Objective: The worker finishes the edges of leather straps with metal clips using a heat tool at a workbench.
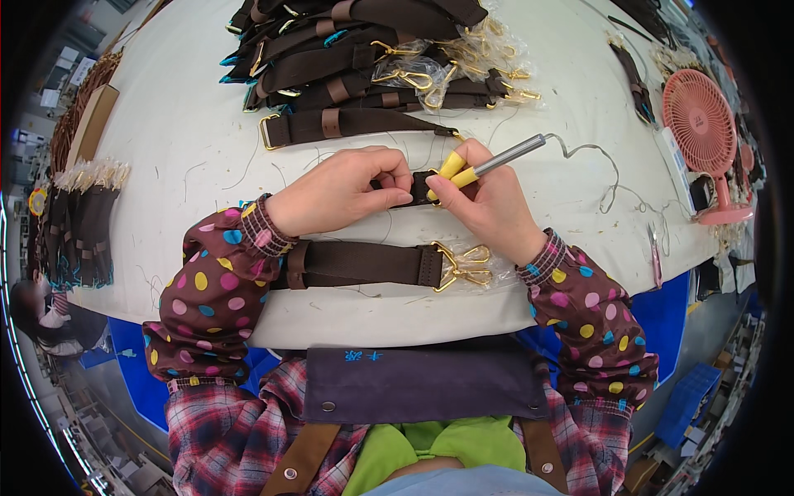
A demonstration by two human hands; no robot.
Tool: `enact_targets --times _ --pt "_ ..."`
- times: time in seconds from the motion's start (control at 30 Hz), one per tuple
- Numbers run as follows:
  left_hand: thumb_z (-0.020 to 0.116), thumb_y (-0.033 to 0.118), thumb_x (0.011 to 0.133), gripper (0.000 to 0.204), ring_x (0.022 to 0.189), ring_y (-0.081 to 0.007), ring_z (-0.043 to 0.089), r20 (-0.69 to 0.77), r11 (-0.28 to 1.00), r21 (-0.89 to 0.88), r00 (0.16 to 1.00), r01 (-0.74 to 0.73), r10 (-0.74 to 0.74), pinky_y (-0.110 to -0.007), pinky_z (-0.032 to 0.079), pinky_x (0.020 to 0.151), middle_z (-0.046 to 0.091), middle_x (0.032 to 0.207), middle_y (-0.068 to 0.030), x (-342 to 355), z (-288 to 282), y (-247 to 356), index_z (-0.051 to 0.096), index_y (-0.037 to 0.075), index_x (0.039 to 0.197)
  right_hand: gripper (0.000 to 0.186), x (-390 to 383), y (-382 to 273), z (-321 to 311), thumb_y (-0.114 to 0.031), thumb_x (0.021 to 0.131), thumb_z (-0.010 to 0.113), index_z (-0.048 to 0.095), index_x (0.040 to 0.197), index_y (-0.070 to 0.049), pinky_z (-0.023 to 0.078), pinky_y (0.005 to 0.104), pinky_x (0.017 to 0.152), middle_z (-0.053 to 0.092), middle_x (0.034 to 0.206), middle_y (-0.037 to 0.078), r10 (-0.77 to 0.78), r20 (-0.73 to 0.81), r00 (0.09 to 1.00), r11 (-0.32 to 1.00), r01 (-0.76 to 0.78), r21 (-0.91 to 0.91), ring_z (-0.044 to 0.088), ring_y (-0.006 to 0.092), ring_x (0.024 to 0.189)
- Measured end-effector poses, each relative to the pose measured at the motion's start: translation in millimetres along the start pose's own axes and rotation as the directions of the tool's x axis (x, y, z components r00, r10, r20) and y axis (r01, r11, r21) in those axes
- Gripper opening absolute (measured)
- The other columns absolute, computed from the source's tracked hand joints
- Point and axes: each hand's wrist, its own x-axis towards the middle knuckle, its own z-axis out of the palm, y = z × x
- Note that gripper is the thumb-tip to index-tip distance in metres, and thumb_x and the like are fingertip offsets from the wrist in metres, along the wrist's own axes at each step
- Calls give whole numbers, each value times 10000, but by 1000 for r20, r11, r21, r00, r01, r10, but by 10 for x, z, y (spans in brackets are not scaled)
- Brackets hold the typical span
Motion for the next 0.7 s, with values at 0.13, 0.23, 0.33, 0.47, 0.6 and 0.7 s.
enact_targets --times 0.13,0.23,0.33,0.47,0.6,0.7 --pt "625 80 901 113 782 -99 529 9 1000 -10 1000 28 -28 -249 472 722 580 886 -41 8 -8 17 549 -4 902 256 7 5 -5 -154 843 700 485 839 -15 412 256 497 556 673 56 -8 1 1000 1000 8 -15 521 104 548" --pt "658 149 861 151 718 -166 571 -51 999 -17 998 -48 47 -290 466 651 579 805 -67 17 16 -57 564 32 876 257 12 4 -4 -156 844 698 483 840 -15 416 257 499 558 673 58 -4 3 1000 1000 4 -16 525 108 550" --pt "657 148 861 147 721 -167 573 -48 998 -13 997 -55 54 -289 467 655 581 808 -67 10 5 -46 568 33 880 258 12 -16 -6 -156 844 698 482 839 -15 419 257 499 562 676 59 -9 3 1000 1000 9 -25 530 111 549" --pt "658 147 861 145 726 -169 575 -33 997 16 996 -78 79 -288 469 660 587 806 -69 16 -11 -55 570 34 883 254 9 -4 -10 -152 847 694 480 843 -17 419 253 498 571 678 58 -6 6 1000 999 7 -33 536 107 550" --pt "651 150 869 148 741 -157 581 13 995 34 996 -94 94 -284 470 671 606 812 -64 6 -55 -48 567 30 892 236 -6 -41 -20 -141 855 685 480 861 -23 428 233 508 590 687 38 27 -57 998 999 -24 46 548 77 559" --pt "614 128 901 126 777 -129 578 77 1000 -5 997 -29 29 -269 473 706 613 886 -58 40 -104 16 545 22 904 229 5 -20 -57 -136 860 681 479 867 -28 432 221 514 599 694 25 28 -85 996 999 -25 40 552 61 564"
